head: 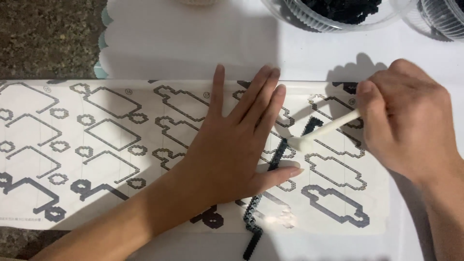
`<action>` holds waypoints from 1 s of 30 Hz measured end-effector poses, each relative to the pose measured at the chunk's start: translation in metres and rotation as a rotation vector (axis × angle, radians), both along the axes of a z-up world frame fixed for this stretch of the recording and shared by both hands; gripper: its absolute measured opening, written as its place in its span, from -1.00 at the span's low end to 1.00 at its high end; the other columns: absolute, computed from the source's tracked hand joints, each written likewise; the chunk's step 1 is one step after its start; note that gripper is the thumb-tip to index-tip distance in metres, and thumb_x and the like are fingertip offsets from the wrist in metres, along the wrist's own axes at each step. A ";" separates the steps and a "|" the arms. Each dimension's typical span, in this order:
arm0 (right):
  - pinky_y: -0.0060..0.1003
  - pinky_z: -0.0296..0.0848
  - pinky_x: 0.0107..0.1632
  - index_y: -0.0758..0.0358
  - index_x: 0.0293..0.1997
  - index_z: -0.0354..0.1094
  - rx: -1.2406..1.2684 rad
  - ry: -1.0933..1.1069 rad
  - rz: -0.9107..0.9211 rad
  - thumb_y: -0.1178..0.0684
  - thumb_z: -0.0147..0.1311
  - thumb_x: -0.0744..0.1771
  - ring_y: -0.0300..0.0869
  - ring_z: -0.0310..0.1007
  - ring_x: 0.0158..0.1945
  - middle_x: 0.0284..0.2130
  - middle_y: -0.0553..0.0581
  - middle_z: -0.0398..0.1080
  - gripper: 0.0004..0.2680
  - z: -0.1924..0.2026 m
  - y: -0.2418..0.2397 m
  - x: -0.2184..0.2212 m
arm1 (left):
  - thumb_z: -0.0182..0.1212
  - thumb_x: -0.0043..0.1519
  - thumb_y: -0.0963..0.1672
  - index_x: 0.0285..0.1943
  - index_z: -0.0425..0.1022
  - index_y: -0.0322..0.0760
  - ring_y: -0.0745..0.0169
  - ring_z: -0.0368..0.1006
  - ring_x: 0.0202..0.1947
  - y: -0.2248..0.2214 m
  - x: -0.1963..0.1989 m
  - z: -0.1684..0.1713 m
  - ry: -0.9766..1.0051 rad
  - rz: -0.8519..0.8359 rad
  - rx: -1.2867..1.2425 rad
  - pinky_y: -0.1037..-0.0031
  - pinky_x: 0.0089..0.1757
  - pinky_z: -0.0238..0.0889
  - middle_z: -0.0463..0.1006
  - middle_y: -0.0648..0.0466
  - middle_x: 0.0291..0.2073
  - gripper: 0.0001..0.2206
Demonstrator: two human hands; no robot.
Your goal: Assembling small interlocking plastic toy pieces and using a mallet to secure the connections.
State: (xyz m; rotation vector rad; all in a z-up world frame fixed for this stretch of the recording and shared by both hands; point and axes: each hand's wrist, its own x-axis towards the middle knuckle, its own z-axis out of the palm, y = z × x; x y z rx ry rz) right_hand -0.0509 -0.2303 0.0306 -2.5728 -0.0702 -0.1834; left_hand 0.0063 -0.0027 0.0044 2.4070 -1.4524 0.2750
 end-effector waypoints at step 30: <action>-0.16 0.00 -0.21 0.45 -0.50 0.07 -0.031 -0.056 -0.118 0.28 -0.32 0.48 -0.06 0.00 -0.34 -0.55 0.21 0.01 -0.70 -0.013 -0.045 -0.002 | 0.12 0.19 0.20 0.33 0.21 -0.12 -0.12 -0.14 0.37 0.001 0.001 0.000 0.055 -0.061 -0.032 -0.40 0.16 -0.28 0.03 -0.36 0.30 -0.37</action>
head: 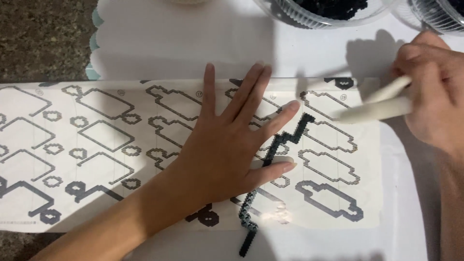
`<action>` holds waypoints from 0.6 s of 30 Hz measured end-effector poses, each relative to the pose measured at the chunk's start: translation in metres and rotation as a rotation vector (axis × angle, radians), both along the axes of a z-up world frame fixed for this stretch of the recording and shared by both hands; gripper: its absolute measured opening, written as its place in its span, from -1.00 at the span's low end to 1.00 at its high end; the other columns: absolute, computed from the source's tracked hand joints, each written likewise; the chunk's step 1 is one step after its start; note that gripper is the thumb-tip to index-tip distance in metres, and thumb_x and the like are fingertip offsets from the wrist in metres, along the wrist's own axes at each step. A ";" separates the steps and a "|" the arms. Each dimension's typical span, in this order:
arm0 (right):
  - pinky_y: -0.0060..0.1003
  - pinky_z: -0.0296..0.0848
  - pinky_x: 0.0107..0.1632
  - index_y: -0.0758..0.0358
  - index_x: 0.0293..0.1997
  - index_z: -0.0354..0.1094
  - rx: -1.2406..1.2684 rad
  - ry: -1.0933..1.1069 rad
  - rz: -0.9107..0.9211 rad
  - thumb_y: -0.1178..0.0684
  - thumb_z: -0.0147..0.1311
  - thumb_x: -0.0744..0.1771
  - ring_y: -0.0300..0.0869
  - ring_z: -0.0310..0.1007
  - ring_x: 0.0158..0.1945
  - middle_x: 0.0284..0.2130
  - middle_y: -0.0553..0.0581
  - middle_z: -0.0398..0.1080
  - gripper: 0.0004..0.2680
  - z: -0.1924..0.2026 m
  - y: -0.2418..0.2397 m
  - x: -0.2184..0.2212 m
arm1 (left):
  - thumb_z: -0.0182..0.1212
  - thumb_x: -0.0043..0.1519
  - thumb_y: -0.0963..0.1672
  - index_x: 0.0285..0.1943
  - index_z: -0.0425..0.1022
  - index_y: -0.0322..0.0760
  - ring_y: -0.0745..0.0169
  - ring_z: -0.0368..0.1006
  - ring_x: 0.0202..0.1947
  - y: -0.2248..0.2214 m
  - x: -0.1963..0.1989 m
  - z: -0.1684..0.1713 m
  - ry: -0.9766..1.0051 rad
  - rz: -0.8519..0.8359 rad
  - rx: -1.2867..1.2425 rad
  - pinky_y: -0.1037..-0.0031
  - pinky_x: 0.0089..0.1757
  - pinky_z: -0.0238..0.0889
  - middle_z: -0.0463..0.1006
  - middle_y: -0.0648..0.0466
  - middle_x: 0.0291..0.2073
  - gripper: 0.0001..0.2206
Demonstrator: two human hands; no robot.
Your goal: Assembling small interlocking plastic toy pieces and using a mallet to secure the connections.
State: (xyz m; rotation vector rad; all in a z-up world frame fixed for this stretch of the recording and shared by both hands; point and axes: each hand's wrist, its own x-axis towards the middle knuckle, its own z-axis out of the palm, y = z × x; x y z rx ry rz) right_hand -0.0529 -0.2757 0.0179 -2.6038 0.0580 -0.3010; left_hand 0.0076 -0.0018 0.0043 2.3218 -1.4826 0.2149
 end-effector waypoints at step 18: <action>-0.18 0.03 -0.10 0.46 -0.45 0.19 0.087 0.048 0.029 0.28 -0.31 0.45 -0.07 0.02 -0.29 -0.50 0.23 0.11 -0.75 0.001 -0.002 0.004 | 0.04 0.19 0.22 0.36 0.17 -0.06 -0.08 -0.20 0.39 -0.002 0.000 -0.001 0.003 0.016 0.036 -0.38 0.17 -0.33 -0.03 -0.33 0.33 -0.36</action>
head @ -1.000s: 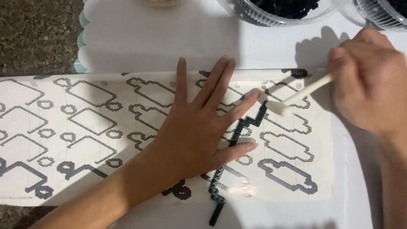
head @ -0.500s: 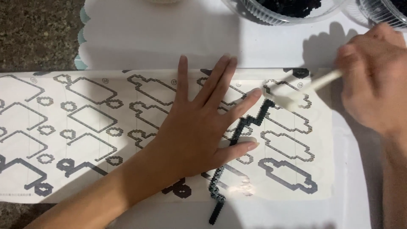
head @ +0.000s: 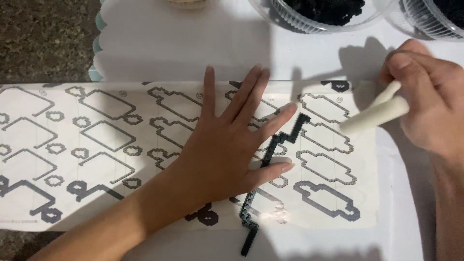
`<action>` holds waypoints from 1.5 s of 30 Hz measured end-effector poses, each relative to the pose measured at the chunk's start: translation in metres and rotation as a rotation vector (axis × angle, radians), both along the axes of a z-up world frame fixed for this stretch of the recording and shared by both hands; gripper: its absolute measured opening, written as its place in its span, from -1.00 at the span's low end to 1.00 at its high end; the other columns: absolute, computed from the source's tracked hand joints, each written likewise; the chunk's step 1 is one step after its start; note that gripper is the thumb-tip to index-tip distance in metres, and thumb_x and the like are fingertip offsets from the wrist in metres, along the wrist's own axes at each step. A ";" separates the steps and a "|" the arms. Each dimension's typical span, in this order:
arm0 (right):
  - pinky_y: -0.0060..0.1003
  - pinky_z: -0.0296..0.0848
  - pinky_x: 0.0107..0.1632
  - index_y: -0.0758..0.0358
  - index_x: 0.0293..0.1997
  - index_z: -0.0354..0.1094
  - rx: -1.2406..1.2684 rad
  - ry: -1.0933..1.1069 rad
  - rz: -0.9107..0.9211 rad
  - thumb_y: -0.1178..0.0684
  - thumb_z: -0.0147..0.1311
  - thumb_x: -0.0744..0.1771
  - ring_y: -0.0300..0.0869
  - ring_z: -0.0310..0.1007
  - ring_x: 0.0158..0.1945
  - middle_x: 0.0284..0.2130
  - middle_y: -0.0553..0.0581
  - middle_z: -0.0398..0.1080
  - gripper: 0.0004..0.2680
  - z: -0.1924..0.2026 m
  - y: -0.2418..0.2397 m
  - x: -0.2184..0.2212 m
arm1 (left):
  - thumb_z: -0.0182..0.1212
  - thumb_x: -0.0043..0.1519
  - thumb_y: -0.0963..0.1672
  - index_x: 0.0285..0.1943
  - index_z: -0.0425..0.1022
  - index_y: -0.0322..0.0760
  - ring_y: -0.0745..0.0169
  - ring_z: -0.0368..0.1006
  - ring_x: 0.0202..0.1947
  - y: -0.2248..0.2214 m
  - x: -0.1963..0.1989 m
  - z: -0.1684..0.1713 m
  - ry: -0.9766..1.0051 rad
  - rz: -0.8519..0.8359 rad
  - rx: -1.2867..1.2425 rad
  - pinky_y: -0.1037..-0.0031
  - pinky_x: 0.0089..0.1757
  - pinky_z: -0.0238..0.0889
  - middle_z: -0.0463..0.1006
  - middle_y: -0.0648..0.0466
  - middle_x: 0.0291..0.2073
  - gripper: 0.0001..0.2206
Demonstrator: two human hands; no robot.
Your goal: Assembling small interlocking plastic toy pieces and using a mallet to secure the connections.
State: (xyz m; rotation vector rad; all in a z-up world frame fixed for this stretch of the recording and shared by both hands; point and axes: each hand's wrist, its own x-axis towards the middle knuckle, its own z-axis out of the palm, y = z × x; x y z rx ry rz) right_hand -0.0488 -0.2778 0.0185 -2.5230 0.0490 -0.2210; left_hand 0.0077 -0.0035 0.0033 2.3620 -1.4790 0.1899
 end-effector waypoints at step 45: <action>-0.18 0.20 -0.14 0.32 -0.30 0.49 -0.256 -0.443 0.419 0.10 0.14 0.31 -0.05 0.25 -0.25 -0.35 0.21 0.40 -0.90 -0.021 0.044 0.007 | 0.24 0.23 -0.14 -0.18 0.44 -0.35 0.09 0.33 -0.32 -0.002 0.002 0.011 0.081 -0.098 -0.232 0.23 -0.13 0.12 0.44 -0.01 -0.31 -0.86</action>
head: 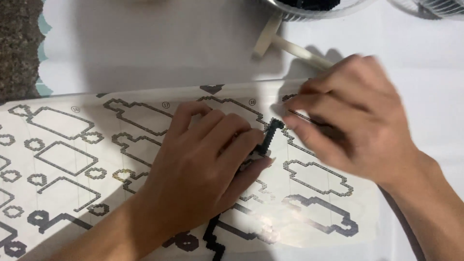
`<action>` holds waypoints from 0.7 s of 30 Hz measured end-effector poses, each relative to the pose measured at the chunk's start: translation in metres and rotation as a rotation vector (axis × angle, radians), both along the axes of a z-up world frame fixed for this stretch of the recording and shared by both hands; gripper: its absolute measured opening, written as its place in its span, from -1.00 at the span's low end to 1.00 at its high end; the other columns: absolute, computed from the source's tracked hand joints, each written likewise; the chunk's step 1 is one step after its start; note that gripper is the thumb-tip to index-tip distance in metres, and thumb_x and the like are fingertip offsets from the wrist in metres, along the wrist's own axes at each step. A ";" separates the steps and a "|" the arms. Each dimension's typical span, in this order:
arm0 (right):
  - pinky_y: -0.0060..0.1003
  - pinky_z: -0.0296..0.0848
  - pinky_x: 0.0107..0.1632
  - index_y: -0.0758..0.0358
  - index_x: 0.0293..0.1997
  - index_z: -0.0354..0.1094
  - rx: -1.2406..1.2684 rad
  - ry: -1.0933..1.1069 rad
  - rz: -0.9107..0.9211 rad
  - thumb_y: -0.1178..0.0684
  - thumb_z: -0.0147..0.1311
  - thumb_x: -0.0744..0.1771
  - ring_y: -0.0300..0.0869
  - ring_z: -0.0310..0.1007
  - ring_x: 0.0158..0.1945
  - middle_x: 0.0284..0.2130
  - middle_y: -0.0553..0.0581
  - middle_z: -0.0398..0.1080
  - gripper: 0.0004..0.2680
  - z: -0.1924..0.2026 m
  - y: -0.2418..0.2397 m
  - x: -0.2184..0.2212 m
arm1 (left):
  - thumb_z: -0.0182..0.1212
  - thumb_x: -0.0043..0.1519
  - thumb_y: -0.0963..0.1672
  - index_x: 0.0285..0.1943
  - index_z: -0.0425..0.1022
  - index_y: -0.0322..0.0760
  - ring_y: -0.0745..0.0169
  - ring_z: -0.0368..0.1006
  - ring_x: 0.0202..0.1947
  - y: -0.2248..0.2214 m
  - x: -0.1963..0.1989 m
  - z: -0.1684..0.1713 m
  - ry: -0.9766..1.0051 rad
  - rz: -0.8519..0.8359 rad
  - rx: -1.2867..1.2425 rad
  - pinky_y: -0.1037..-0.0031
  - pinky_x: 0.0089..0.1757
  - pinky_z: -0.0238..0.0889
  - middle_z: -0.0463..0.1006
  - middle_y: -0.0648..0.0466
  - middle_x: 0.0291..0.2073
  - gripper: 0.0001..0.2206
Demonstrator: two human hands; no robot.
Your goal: Assembling small interlocking plastic toy pieces and using a mallet to secure the connections.
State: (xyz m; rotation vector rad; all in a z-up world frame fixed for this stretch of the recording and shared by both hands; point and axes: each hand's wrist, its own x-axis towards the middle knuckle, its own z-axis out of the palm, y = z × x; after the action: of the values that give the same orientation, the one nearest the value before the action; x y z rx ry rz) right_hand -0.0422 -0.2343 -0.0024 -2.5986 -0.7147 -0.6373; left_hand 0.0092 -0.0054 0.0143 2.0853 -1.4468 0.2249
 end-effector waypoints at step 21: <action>-0.20 0.19 -0.18 0.36 -0.26 0.40 0.062 0.206 0.104 0.13 0.02 0.32 -0.04 0.32 -0.23 -0.30 0.24 0.33 -0.90 0.010 0.022 0.000 | 0.08 0.29 -0.13 -0.14 0.39 -0.43 0.07 0.34 -0.33 -0.001 -0.002 0.005 0.040 0.100 0.004 0.32 -0.21 0.15 0.45 -0.03 -0.36 -0.82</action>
State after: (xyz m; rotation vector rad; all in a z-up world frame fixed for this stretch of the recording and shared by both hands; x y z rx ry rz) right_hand -0.0422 -0.2118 0.0077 -2.5046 -0.7450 -0.3481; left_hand 0.0072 -0.0061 0.0188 2.1554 -1.3227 0.2189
